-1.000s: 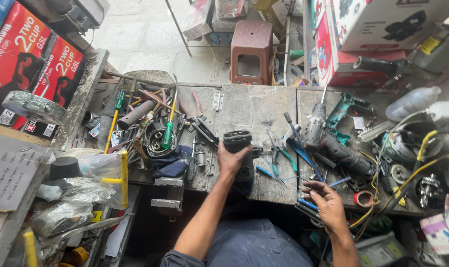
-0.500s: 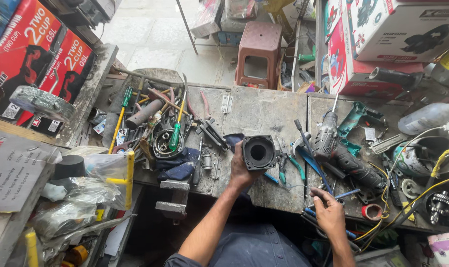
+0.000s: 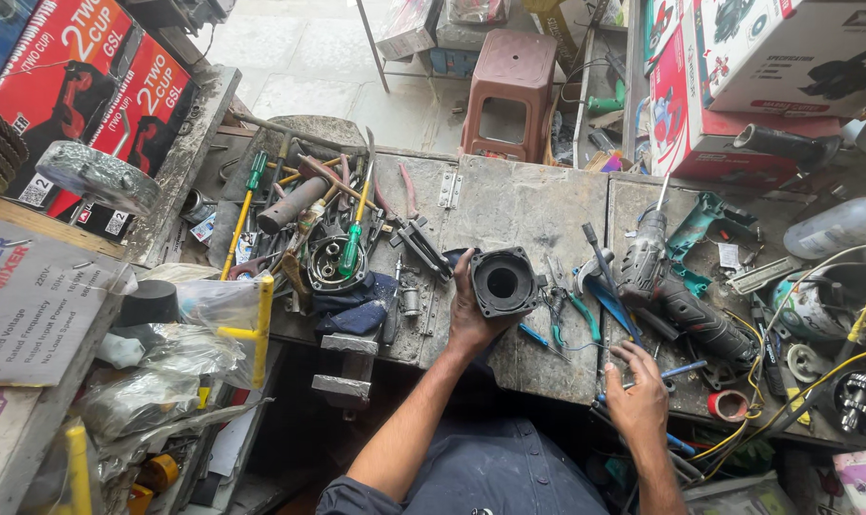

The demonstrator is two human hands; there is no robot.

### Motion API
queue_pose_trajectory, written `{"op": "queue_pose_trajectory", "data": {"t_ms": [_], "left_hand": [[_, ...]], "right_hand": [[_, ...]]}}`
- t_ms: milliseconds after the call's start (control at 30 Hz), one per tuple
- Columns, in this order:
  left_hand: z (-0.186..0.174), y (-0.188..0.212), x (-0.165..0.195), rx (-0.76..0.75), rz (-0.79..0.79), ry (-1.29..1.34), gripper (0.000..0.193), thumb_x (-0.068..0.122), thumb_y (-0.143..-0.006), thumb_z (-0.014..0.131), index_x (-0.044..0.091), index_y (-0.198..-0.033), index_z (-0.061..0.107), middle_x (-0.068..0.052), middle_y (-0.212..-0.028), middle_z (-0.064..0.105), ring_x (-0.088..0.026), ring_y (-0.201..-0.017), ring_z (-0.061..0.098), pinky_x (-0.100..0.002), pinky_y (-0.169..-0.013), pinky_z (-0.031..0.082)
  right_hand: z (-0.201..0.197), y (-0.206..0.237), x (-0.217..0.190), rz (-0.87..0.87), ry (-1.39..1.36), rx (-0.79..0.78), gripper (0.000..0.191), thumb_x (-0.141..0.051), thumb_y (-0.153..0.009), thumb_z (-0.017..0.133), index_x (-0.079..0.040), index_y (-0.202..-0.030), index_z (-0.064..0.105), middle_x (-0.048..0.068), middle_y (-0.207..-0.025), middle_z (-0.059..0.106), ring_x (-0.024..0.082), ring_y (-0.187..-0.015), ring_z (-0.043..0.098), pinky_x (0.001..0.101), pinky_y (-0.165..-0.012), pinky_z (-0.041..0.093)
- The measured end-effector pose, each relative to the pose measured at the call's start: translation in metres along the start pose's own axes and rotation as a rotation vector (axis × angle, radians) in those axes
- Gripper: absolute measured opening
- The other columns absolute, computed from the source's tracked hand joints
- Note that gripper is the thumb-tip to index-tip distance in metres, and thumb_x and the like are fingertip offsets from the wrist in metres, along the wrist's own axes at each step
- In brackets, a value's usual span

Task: The person works at a cluttered repair bench disassembling and reassembling an electric mixer motor housing. They unscrew components by hand, fit a gasket and cover onto the housing, drive screws with a cordless drill, and hold the assembled motor unit while checking the fit of parts.

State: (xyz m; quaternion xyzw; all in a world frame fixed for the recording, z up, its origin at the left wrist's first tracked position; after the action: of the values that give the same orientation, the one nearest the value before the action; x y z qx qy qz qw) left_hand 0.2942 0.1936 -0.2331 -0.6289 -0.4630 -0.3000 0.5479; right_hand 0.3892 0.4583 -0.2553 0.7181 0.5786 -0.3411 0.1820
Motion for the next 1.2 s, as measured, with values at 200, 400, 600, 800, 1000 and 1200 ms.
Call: {"op": "queue_pose_trajectory", "data": {"t_ms": [200,400,600,800,1000,1200], "left_hand": [[-0.003,-0.001,-0.005,-0.026,0.036,-0.05,0.123,0.025,-0.072,0.096,0.015,-0.158,0.008,-0.011,-0.13,0.065,-0.028,-0.122,0.067,-0.043,-0.107,0.055],[-0.003,0.006,-0.014,-0.083,-0.003,-0.062,0.117,0.027,-0.077,0.094,0.015,-0.158,0.01,-0.01,-0.13,0.068,-0.028,-0.121,0.07,-0.042,-0.104,0.058],[-0.004,0.02,-0.01,-0.057,0.134,-0.154,0.113,0.023,-0.07,0.096,0.012,-0.155,0.021,-0.013,-0.129,0.065,-0.033,-0.119,0.067,-0.045,-0.104,0.055],[-0.005,0.025,-0.008,-0.044,0.168,-0.128,0.106,0.02,-0.067,0.095,0.009,-0.152,0.032,-0.017,-0.138,0.06,-0.038,-0.126,0.062,-0.045,-0.107,0.053],[-0.004,0.025,-0.003,-0.072,0.24,-0.121,0.105,0.022,-0.064,0.095,0.009,-0.149,0.034,-0.019,-0.138,0.057,-0.042,-0.132,0.057,-0.049,-0.113,0.048],[-0.001,0.025,0.002,-0.104,0.268,-0.157,0.105,0.025,-0.065,0.095,0.01,-0.149,0.035,-0.02,-0.139,0.055,-0.043,-0.134,0.055,-0.051,-0.117,0.046]], "right_hand": [[-0.007,-0.004,-0.031,-0.072,-0.112,0.029,0.026,-0.014,-0.092,0.07,-0.007,-0.117,0.072,0.01,-0.126,0.07,0.026,-0.112,0.068,0.0372,-0.097,0.053],[-0.007,-0.015,-0.098,-0.224,-0.239,-0.143,0.032,-0.017,-0.09,0.073,-0.007,-0.12,0.07,0.01,-0.119,0.07,0.017,-0.088,0.072,0.0327,-0.08,0.059],[0.004,-0.022,-0.153,-0.425,-0.05,-0.422,0.056,-0.025,-0.082,0.078,-0.009,-0.132,0.059,0.013,-0.125,0.067,0.028,-0.086,0.072,0.039,-0.071,0.06],[0.018,-0.023,-0.162,-0.464,0.131,-0.484,0.054,-0.028,-0.083,0.075,-0.011,-0.131,0.057,0.012,-0.121,0.069,0.037,-0.099,0.069,0.0458,-0.077,0.057],[0.016,-0.029,-0.159,-0.408,0.146,-0.55,0.055,-0.03,-0.079,0.079,-0.01,-0.126,0.059,0.012,-0.114,0.07,0.037,-0.102,0.068,0.0473,-0.079,0.055],[0.007,-0.031,-0.162,-0.318,0.2,-0.602,0.053,-0.035,-0.078,0.079,-0.012,-0.123,0.063,0.01,-0.109,0.072,0.034,-0.1,0.069,0.0452,-0.08,0.055]]}}
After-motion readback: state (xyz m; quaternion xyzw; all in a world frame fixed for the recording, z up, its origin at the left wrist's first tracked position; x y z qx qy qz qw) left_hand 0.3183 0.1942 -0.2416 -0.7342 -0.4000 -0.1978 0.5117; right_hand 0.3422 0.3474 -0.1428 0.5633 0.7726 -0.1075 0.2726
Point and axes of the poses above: each hand's wrist, its own y-axis away from the middle knuckle, its own z-axis out of the palm, x = y × z, the point moved 2 cm from there along -y, towards the middle knuckle
